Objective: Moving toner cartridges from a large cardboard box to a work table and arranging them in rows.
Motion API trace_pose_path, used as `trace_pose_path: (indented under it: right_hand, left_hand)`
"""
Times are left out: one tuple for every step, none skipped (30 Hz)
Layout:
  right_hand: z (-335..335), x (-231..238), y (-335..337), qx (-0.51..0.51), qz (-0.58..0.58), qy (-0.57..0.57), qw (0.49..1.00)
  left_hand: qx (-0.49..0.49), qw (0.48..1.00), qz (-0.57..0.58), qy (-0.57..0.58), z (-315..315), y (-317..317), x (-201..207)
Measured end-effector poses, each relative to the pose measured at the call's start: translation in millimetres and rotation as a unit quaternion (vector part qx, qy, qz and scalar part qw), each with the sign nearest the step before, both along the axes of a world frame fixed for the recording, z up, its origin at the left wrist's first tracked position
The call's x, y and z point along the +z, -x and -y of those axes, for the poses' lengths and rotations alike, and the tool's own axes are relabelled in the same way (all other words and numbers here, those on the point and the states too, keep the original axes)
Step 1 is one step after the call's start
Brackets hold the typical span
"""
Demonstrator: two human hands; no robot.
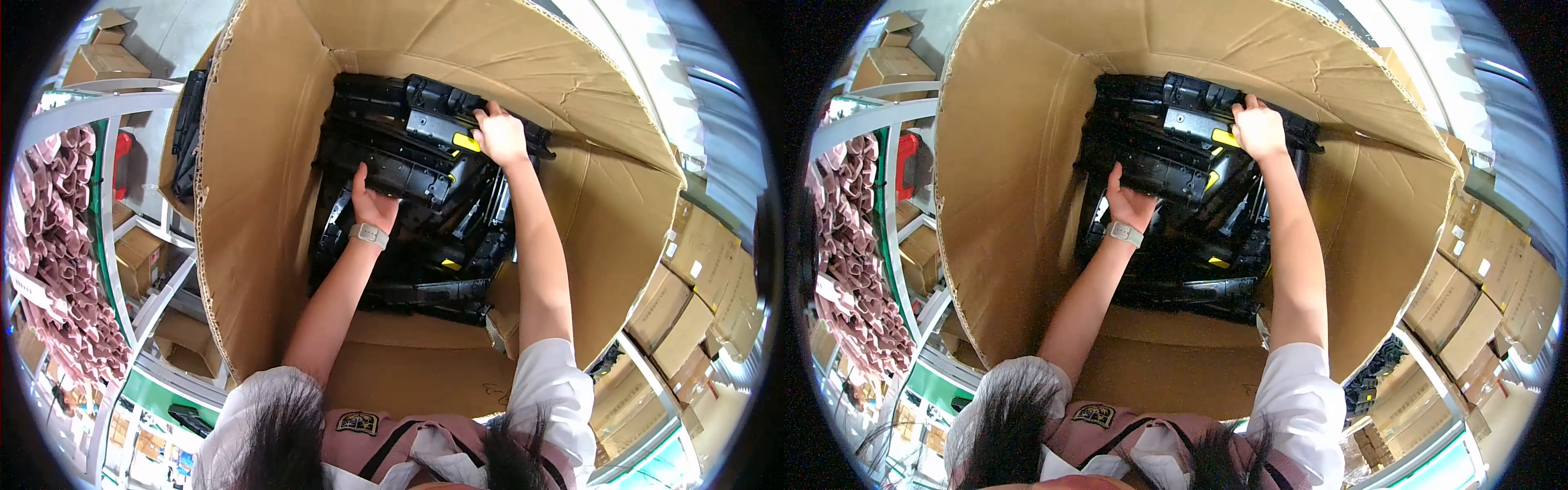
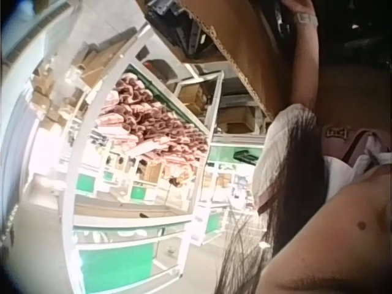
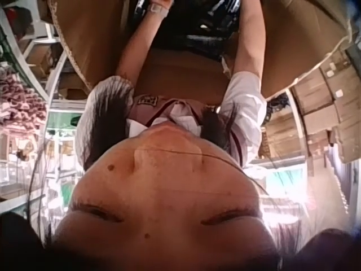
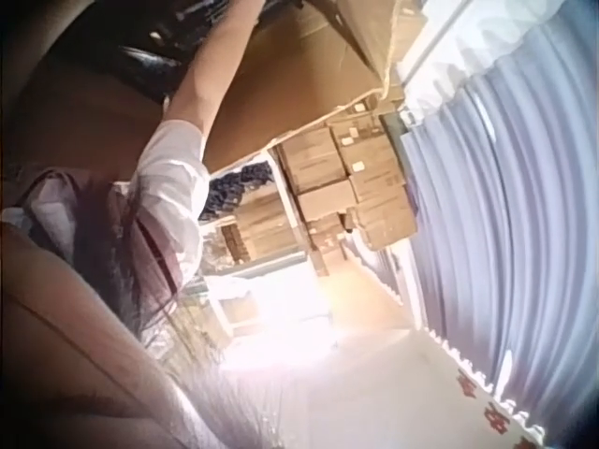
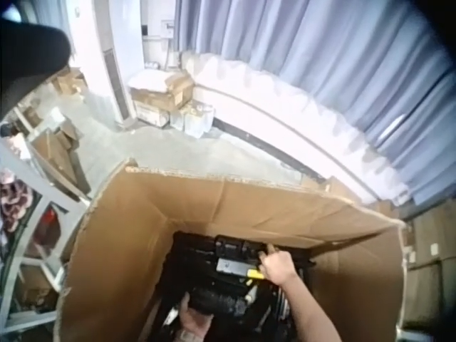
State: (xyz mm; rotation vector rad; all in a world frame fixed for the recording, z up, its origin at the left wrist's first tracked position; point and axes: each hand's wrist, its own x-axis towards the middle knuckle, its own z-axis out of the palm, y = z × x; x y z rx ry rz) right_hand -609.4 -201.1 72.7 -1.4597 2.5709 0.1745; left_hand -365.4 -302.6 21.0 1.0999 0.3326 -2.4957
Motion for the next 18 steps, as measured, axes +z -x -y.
trace_pose_path:
  right_hand:
    - [5, 1, -1, 0.033, -0.009, -0.032, 0.999]
    - [7, 4, -6, 0.042, -0.026, 0.006, 0.999]
    - [9, 6, -11, 0.043, -0.026, 0.007, 0.999]
    - [11, 9, -14, 0.038, -0.019, 0.016, 0.999]
    - [16, 17, -22, 0.032, -0.011, 0.025, 0.999]
    - [23, 23, -30, 0.027, -0.009, 0.05, 0.998]
    - [34, 36, -39, 0.017, 0.006, 0.05, 0.999]
    - [43, 38, -47, 0.027, 0.009, 0.062, 0.998]
    - [53, 39, -56, 0.037, 0.013, 0.074, 0.997]
    - [68, 47, -68, 0.049, 0.034, 0.051, 0.997]
    - [81, 53, -82, 0.061, 0.055, 0.028, 0.996]
    - [89, 48, -94, 0.066, 0.049, 0.029, 0.996]
    - [95, 41, -107, 0.069, 0.043, 0.03, 0.996]
    - [101, 35, -119, 0.082, 0.028, 0.001, 0.996]
    - [116, 31, -136, 0.099, 0.02, -0.017, 0.995]
    - [118, 28, -142, 0.065, 0.079, 0.075, 0.992]
    - [118, 30, -144, 0.044, 0.156, 0.149, 0.976]
    - [117, 23, -138, 0.034, 0.228, 0.211, 0.95]
  left_hand:
    - [-0.002, 1.0, 0.007, 0.004, 2, 1, 0]
    - [-0.004, 1.0, 0.014, 0.007, 3, 1, -1]
    - [-0.004, 1.0, 0.014, 0.008, 4, 1, -1]
    - [-0.016, 0.999, 0.023, 0.015, 4, 3, 2]
    - [-0.027, 0.999, 0.035, 0.022, 5, 3, 3]
    - [-0.026, 0.999, 0.035, 0.021, 6, 3, 4]
    - [-0.043, 0.998, 0.044, 0.025, 6, 4, 5]
    - [-0.061, 0.996, 0.054, 0.03, 5, 4, 4]
    - [-0.063, 0.996, 0.052, 0.028, 4, 5, 4]
    - [-0.067, 0.995, 0.058, 0.035, 5, 4, 3]
    - [-0.072, 0.995, 0.063, 0.041, 6, 2, 2]
    - [-0.075, 0.995, 0.061, 0.04, 5, 3, 4]
    - [-0.054, 0.997, 0.05, 0.031, 5, 4, 8]
    - [-0.032, 0.999, 0.038, 0.021, 4, 5, 10]
    - [-0.025, 1.0, -0.003, -0.009, 11, -7, -6]
    - [-0.008, 1.0, -0.026, 0.004, 8, -6, -5]
    - [0.01, 0.999, -0.05, 0.017, 5, -5, -3]
    - [0.008, 0.999, -0.052, 0.013, 3, -4, -3]
